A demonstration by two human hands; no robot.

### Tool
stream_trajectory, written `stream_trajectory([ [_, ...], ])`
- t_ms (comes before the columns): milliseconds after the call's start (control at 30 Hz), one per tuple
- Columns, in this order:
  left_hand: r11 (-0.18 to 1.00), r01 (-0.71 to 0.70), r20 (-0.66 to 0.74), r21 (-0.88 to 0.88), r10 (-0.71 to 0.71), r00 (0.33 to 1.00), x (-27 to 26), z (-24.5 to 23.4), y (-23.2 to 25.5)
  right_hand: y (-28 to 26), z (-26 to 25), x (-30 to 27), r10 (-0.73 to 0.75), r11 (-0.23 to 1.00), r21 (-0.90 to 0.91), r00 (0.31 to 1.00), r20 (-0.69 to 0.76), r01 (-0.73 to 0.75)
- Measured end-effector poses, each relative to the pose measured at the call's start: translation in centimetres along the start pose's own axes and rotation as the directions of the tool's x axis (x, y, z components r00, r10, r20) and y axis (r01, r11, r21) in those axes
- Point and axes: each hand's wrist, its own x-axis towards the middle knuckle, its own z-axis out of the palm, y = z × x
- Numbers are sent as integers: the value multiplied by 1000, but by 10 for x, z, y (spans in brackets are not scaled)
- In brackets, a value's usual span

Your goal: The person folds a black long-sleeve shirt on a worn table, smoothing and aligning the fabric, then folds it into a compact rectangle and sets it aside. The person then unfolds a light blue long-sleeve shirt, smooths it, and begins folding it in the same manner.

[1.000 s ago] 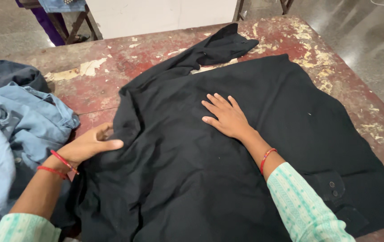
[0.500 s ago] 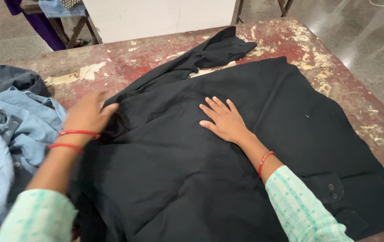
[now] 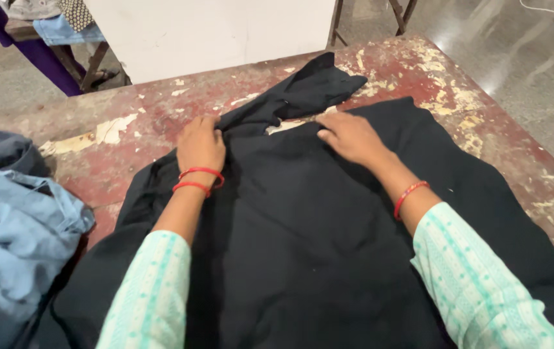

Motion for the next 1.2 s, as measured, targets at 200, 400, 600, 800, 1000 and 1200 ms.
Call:
stream_trajectory([
  [200,971,164,251,171,-204,946,33,46,16,56,17,25,-29,952,-305,1000,11,31],
  [400,822,459,-157,-336,-530,833,78,22,-15,89,-6,25,206,877,-467,967,152,-114],
  [600,898,-427,-225,106,440,869,35,6,7,99,-24,22,99,902,-430,989,108,-43],
  [800,913,-406,410,43,354,840,24,9,25,122,-34,20,300,763,-643,917,264,-64],
  [1000,873,-486,289,34,457,841,30,11,12,172,-51,7,287,693,-662,952,-108,-284],
  [1200,731,-666,162,148,646,746,17,2,17,183,-40,-5,465,869,-106,870,-164,-484],
])
